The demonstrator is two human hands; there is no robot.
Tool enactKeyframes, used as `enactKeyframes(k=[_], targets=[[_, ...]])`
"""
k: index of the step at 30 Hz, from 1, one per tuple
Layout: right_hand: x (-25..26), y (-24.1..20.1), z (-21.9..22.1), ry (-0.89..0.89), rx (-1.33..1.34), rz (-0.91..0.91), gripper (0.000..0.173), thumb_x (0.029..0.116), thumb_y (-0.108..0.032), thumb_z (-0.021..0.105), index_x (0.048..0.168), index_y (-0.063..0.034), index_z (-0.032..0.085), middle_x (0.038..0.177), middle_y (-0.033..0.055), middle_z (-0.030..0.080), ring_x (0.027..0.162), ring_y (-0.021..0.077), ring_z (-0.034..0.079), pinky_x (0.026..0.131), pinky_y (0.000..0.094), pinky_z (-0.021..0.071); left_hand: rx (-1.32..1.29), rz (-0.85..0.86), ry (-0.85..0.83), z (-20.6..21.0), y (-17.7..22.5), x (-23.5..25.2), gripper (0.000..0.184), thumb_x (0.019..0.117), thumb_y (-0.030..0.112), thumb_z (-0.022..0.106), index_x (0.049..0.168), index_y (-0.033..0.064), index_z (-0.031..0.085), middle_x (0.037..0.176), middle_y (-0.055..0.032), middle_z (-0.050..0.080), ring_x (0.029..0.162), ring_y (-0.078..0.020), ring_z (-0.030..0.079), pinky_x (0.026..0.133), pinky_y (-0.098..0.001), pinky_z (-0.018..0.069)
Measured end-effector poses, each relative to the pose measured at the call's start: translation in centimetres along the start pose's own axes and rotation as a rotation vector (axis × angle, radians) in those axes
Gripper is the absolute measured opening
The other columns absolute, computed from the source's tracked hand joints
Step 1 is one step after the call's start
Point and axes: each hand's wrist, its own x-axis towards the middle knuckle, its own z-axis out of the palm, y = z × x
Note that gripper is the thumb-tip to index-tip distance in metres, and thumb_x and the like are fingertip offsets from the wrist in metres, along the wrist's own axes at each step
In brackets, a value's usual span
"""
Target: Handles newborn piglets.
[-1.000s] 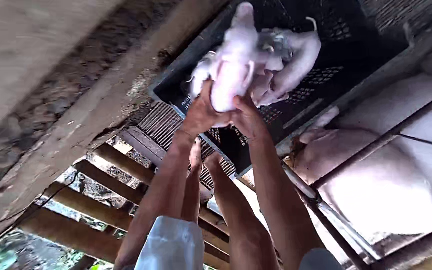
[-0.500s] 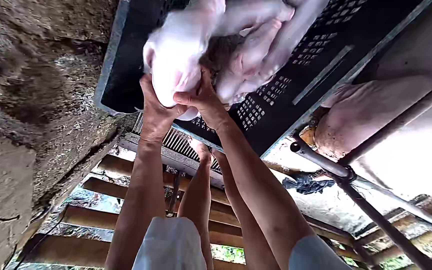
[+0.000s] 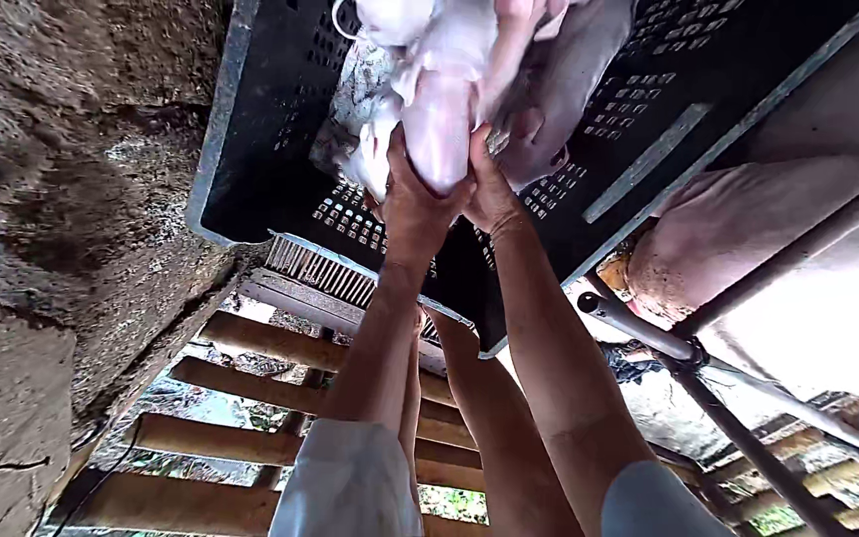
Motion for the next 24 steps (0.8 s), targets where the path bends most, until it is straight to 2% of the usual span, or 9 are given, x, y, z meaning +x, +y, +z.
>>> enactKeyframes(k=[2, 5, 9, 11, 13, 16, 18, 20, 24], targets=[[0.3, -1.2, -0.5, 0.042, -0.061, 0.033, 0.072, 0.0983, -0.066, 0.042, 0.144, -0.0111, 0.042, 0.12, 0.005, 0.067, 0.11, 0.0121, 0.066, 0.094, 0.0341, 0.0567, -0.019, -0.039, 0.016, 1.3, 1.1, -0.2, 0.115, 0.0745, 0.028, 0.09, 0.16, 0.005, 0.018, 0.141, -0.026, 0.055, 0.123, -0.0372, 0.061, 0.103, -0.0548, 0.0499], [0.9, -2.7, -1.2, 0.105, -0.094, 0.093, 0.065, 0.1051, -0.062, 0.028, 0.144, -0.0138, 0.048, 0.125, 0.0053, 0.067, 0.115, 0.0135, 0.064, 0.1, 0.0375, 0.0542, -0.017, -0.056, -0.006, 2.5, 2.9, -1.1, 0.107, 0.0873, 0.027, 0.081, 0.161, -0.0007, 0.009, 0.156, -0.0308, 0.035, 0.134, -0.0464, 0.05, 0.105, -0.0614, 0.0454], [1.7, -3.8, -2.0, 0.101, -0.066, 0.112, 0.069, 0.1062, -0.062, 0.018, 0.141, -0.0124, 0.051, 0.123, 0.0079, 0.068, 0.113, 0.0156, 0.066, 0.097, 0.0375, 0.0565, -0.004, -0.067, -0.051, 3.6, 4.0, -0.5, 0.102, 0.0946, 0.029, 0.073, 0.16, -0.005, 0.003, 0.156, -0.0351, 0.031, 0.14, -0.0488, 0.042, 0.11, -0.0601, 0.0404], [1.1, -5.5, 0.4, 0.207, -0.205, 0.182, 0.065, 0.1102, -0.051, 0.01, 0.145, -0.0097, 0.046, 0.128, 0.0096, 0.064, 0.118, 0.0143, 0.062, 0.1, 0.0324, 0.0528, 0.008, -0.103, -0.073, 3.7, 4.1, 0.7, 0.106, 0.0904, 0.032, 0.078, 0.16, -0.0056, 0.007, 0.152, -0.033, 0.039, 0.138, -0.0435, 0.046, 0.113, -0.0542, 0.0402], [1.0, -7.2, 3.2, 0.342, -0.303, 0.291, 0.056, 0.1128, -0.039, 0.011, 0.144, -0.0085, 0.047, 0.128, 0.0099, 0.061, 0.119, 0.0131, 0.058, 0.101, 0.0283, 0.0472, 0.021, -0.115, -0.083, 3.4, 3.8, 1.8, 0.108, 0.0865, 0.037, 0.081, 0.159, -0.0054, 0.013, 0.148, -0.0311, 0.046, 0.133, -0.0407, 0.053, 0.109, -0.0534, 0.0438], [2.1, -5.0, -0.4, 0.131, -0.152, 0.105, 0.063, 0.108, -0.057, 0.022, 0.147, -0.0141, 0.046, 0.13, 0.0063, 0.065, 0.118, 0.0155, 0.064, 0.099, 0.0378, 0.0549, -0.031, -0.091, -0.088, 2.0, 3.3, 2.3, 0.106, 0.0846, 0.037, 0.083, 0.16, -0.0015, 0.019, 0.142, -0.0291, 0.052, 0.127, -0.0395, 0.058, 0.106, -0.0558, 0.0469], [1.7, -5.0, 2.0, 0.18, -0.14, 0.061, 0.058, 0.1079, -0.055, 0.03, 0.15, -0.0158, 0.041, 0.13, 0.0047, 0.064, 0.118, 0.0138, 0.063, 0.1, 0.0378, 0.054, -0.068, -0.096, -0.094, -0.5, 3.5, 2.3, 0.097, 0.0847, 0.037, 0.083, 0.157, 0.0004, 0.029, 0.132, -0.0254, 0.062, 0.119, -0.0352, 0.064, 0.103, -0.0551, 0.0502], [0.9, -4.4, 5.7, 0.266, -0.138, 0.03, 0.056, 0.1078, -0.049, 0.04, 0.15, -0.0125, 0.038, 0.128, 0.0076, 0.064, 0.115, 0.0154, 0.064, 0.099, 0.0383, 0.0554, -0.1, -0.083, -0.09, -3.9, 3.2, 1.8, 0.089, 0.0828, 0.038, 0.082, 0.151, 0.0029, 0.038, 0.122, -0.0167, 0.069, 0.111, -0.0233, 0.069, 0.099, -0.0468, 0.0556], [1.2, -1.8, 11.8, 0.322, -0.013, -0.043, 0.057, 0.1041, -0.048, 0.052, 0.144, -0.008, 0.044, 0.118, 0.0123, 0.066, 0.104, 0.0192, 0.068, 0.091, 0.0408, 0.059, -0.102, -0.005, -0.079, -10.4, 1.1, 1.3, 0.081, 0.0824, 0.043, 0.081, 0.148, 0.0108, 0.044, 0.122, -0.0042, 0.069, 0.105, -0.0106, 0.07, 0.091, -0.0377, 0.0606]])
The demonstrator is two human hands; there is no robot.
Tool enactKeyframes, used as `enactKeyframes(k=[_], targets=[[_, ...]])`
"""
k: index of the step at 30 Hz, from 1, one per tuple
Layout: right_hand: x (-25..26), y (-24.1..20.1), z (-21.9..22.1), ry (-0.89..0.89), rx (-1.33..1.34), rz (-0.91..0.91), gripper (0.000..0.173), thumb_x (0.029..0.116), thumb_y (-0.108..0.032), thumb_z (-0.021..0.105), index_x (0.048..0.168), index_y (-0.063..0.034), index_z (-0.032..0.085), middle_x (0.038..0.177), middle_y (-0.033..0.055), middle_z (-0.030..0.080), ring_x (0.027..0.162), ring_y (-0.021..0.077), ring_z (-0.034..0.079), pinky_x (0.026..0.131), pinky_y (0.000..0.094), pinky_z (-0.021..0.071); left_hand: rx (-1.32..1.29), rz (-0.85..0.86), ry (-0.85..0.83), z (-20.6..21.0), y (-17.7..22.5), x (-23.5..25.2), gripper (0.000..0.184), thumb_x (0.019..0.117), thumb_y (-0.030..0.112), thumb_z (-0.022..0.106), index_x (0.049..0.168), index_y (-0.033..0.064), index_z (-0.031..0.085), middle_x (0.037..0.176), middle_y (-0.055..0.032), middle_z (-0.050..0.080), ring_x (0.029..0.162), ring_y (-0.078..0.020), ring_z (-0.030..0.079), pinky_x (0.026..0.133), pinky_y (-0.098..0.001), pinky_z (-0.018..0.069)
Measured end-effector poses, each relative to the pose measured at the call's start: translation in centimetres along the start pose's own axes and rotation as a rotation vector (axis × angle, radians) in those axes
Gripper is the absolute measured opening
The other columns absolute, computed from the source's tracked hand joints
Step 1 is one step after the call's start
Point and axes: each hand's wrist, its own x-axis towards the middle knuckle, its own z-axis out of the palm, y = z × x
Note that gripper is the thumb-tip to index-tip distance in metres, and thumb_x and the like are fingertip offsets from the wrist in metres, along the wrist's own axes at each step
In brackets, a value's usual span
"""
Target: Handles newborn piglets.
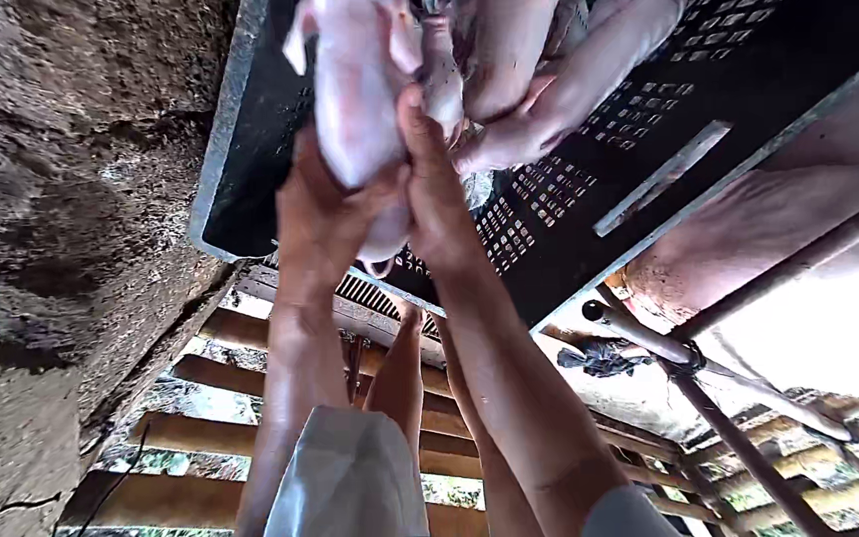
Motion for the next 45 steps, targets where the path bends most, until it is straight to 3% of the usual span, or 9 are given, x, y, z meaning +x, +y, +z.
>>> enactKeyframes(k=[8, 13, 20, 25, 28, 31, 36, 42, 45], targets=[[3.5, 5.9, 3.0, 0.142, 0.065, -0.084, 0.058, 0.1053, -0.043, 0.052, 0.151, -0.011, 0.037, 0.137, 0.0126, 0.057, 0.121, 0.0162, 0.059, 0.104, 0.038, 0.05, 0.15, 0.071, 0.017, -2.3, -5.3, 5.0, 0.089, 0.0727, 0.045, 0.083, 0.146, 0.008, 0.047, 0.128, -0.0094, 0.065, 0.115, -0.0121, 0.065, 0.101, -0.037, 0.0544], [6.9, 8.7, 1.3, 0.082, 0.067, -0.097, 0.059, 0.1101, -0.042, 0.036, 0.158, -0.0077, 0.031, 0.155, 0.0123, 0.043, 0.141, 0.0142, 0.043, 0.119, 0.035, 0.0337, 0.35, 0.039, 0.031, 0.0, -6.9, 6.9, 0.094, 0.0813, 0.043, 0.079, 0.155, 0.0035, 0.037, 0.137, -0.0228, 0.06, 0.128, -0.031, 0.059, 0.11, -0.0498, 0.044], [9.2, 8.6, 1.2, 0.106, 0.013, 0.059, 0.058, 0.1093, -0.052, 0.032, 0.145, -0.0094, 0.05, 0.138, 0.0102, 0.058, 0.126, 0.0141, 0.054, 0.107, 0.0363, 0.045, 0.601, -0.116, 0.057, 1.5, -5.6, 7.9, 0.096, 0.0913, 0.046, 0.073, 0.164, 0.0096, 0.021, 0.144, -0.028, 0.054, 0.129, -0.0447, 0.057, 0.108, -0.06, 0.0419], [3.8, 8.0, 0.0, 0.117, -0.01, 0.167, 0.046, 0.1089, -0.025, 0.045, 0.151, -0.0061, 0.041, 0.141, 0.0152, 0.054, 0.121, 0.0203, 0.057, 0.1, 0.0382, 0.0505, 0.616, -0.13, 0.061, 1.2, -6.6, 7.7, 0.098, 0.0889, 0.043, 0.077, 0.163, 0.0098, 0.022, 0.146, -0.0319, 0.049, 0.126, -0.052, 0.055, 0.102, -0.0673, 0.0433], [-1.2, 6.8, -2.8, 0.046, -0.127, 0.329, 0.038, 0.106, -0.02, 0.049, 0.142, -0.009, 0.054, 0.139, 0.0111, 0.059, 0.118, 0.022, 0.061, 0.094, 0.0434, 0.0521, 0.646, 0.171, 0.146, 2.1, -7.6, 6.2, 0.069, 0.0931, 0.024, 0.071, 0.152, 0.001, 0.044, 0.148, -0.0302, 0.048, 0.133, -0.0493, 0.05, 0.108, -0.0611, 0.0418], [-2.7, 7.4, -5.3, 0.22, -0.242, 0.287, 0.026, 0.1067, -0.008, 0.044, 0.129, -0.004, 0.056, 0.111, 0.0114, 0.066, 0.089, 0.0172, 0.066, 0.075, 0.0358, 0.0561, 0.587, 0.487, 0.06, 4.3, -8.8, 5.3, 0.032, 0.0991, 0.003, 0.056, 0.129, -0.0004, 0.066, 0.13, -0.0247, 0.066, 0.118, -0.0423, 0.065, 0.099, -0.0543, 0.053], [0.0, 7.3, -8.2, 0.585, -0.545, 0.013, 0.029, 0.1055, -0.011, 0.044, 0.131, 0.0003, 0.051, 0.11, 0.0162, 0.063, 0.093, 0.0217, 0.064, 0.081, 0.0408, 0.0547, 0.738, 0.079, -0.537, 7.6, -8.0, 6.1, 0.065, 0.0973, -0.007, 0.05, 0.159, 0.005, 0.033, 0.154, -0.0232, 0.045, 0.141, -0.0459, 0.044, 0.109, -0.0653, 0.0399], [7.8, 5.2, -15.8, 0.765, -0.778, 0.004, 0.044, 0.0995, -0.01, 0.055, 0.142, -0.0011, 0.051, 0.134, 0.0239, 0.058, 0.125, 0.0348, 0.057, 0.104, 0.0482, 0.0463, 1.017, 0.071, -0.612, 12.6, -8.5, 5.0, 0.025, 0.0964, -0.003, 0.057, 0.118, -0.0061, 0.069, 0.144, -0.0291, 0.051, 0.136, -0.0502, 0.045, 0.105, -0.0675, 0.0396], [9.7, 6.2, -18.6, 0.6, -0.648, 0.218, 0.061, 0.1003, -0.014, 0.059, 0.157, -0.0156, 0.036, 0.147, 0.0227, 0.05, 0.129, 0.0364, 0.055, 0.1, 0.0531, 0.0509, 0.961, -0.134, -0.588, 14.5, -9.7, 4.9, 0.043, 0.0997, 0.0, 0.054, 0.143, -0.0028, 0.052, 0.147, -0.0348, 0.043, 0.126, -0.0552, 0.051, 0.096, -0.0677, 0.0468]])
